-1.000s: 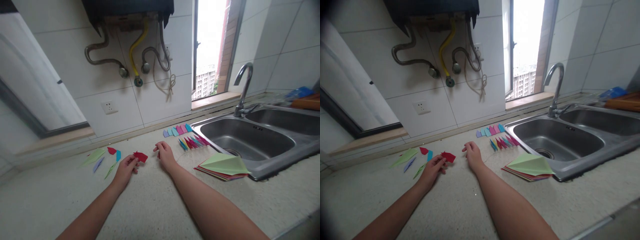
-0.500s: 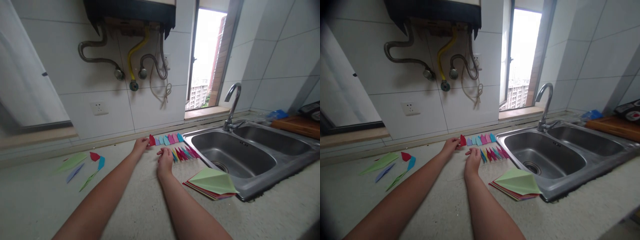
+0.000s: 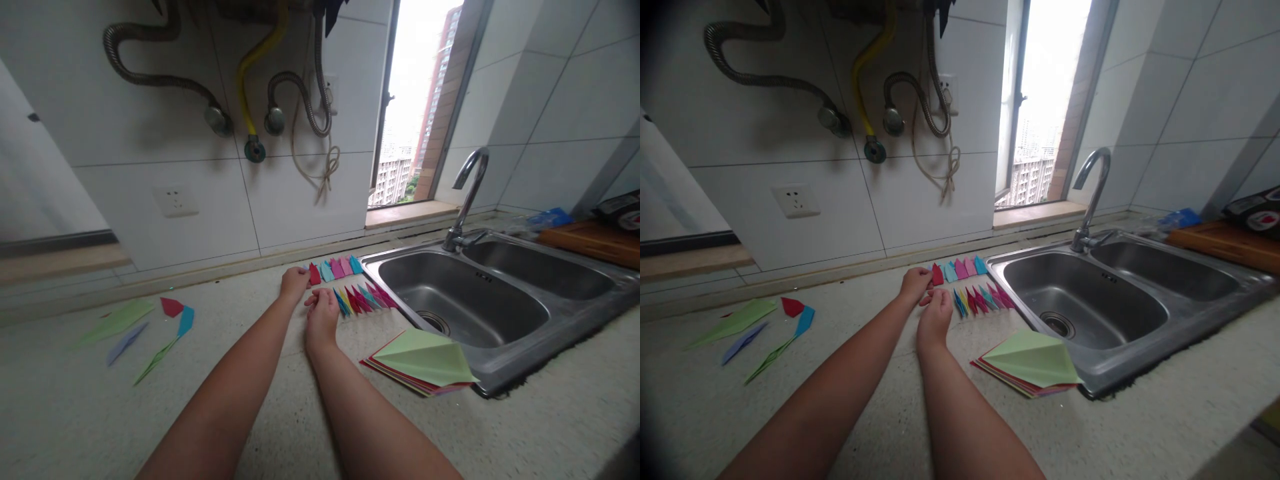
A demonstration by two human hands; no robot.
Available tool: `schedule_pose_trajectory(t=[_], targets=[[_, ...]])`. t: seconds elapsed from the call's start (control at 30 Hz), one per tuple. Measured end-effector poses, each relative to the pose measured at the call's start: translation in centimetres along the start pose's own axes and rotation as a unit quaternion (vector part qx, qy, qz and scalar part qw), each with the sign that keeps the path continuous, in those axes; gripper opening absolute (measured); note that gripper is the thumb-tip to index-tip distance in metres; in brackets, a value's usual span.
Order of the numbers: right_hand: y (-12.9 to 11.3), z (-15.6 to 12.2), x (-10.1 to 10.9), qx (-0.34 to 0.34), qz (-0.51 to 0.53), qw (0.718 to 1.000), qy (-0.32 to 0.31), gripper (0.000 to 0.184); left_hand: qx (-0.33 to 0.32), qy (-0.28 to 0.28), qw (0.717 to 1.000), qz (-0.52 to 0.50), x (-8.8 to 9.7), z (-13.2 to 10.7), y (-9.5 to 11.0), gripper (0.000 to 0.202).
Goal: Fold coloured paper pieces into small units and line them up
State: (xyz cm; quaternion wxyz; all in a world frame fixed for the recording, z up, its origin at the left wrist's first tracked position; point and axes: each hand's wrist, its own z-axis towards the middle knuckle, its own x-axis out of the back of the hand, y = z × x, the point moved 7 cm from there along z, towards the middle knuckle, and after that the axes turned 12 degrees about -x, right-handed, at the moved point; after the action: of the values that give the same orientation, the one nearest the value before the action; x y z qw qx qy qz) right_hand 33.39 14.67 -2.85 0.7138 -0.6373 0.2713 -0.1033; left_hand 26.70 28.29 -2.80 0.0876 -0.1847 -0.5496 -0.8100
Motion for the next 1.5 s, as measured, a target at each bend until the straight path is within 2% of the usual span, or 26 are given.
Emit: schedule_pose_trajectory(t=[0.07,0.13,0.37,0.57,0.77,1.03,1.5], targets=[[0.5,0.0,0.7,-0.025,0.023,0.998,0.055,0.03,-0.009,-0.006,0.999,0.032,0.0,0.0,0.2,0.018],[0.8,0.0,0.8,-0.042,0.03,0.996,0.073,0.029,-0.018,-0.014,0.998,0.058,-0.1,0.1,0.4,0.018],[0.4,-0.1,0.7,-0.046,0.036,0.996,0.067,0.027,-0.035,-0.039,0.993,0.107,-0.2,0.3,0.2,0.023],[0.4,-0.2,0.4,-0.062,0.033,0.996,0.053,0.024,-0.046,-0.031,0.992,0.113,-0.2,0.0,0.3,0.017],[0.2,-0.2,0.0,-0.036,0.011,0.999,0.031,0.025,-0.051,-0.025,0.992,0.11,-0.4,-0.2,0.4,0.018],[0.1,-0.2,-0.3,-0.042,0.009,0.999,0.019,0.023,-0.051,-0.024,0.993,0.107,-0.5,0.1,0.1,0.018],[0.1,-0.2,-0.3,-0.021,0.01,1.0,0.019,0.024,-0.047,-0.023,0.993,0.108,-0.4,0.1,-0.2,0.023]])
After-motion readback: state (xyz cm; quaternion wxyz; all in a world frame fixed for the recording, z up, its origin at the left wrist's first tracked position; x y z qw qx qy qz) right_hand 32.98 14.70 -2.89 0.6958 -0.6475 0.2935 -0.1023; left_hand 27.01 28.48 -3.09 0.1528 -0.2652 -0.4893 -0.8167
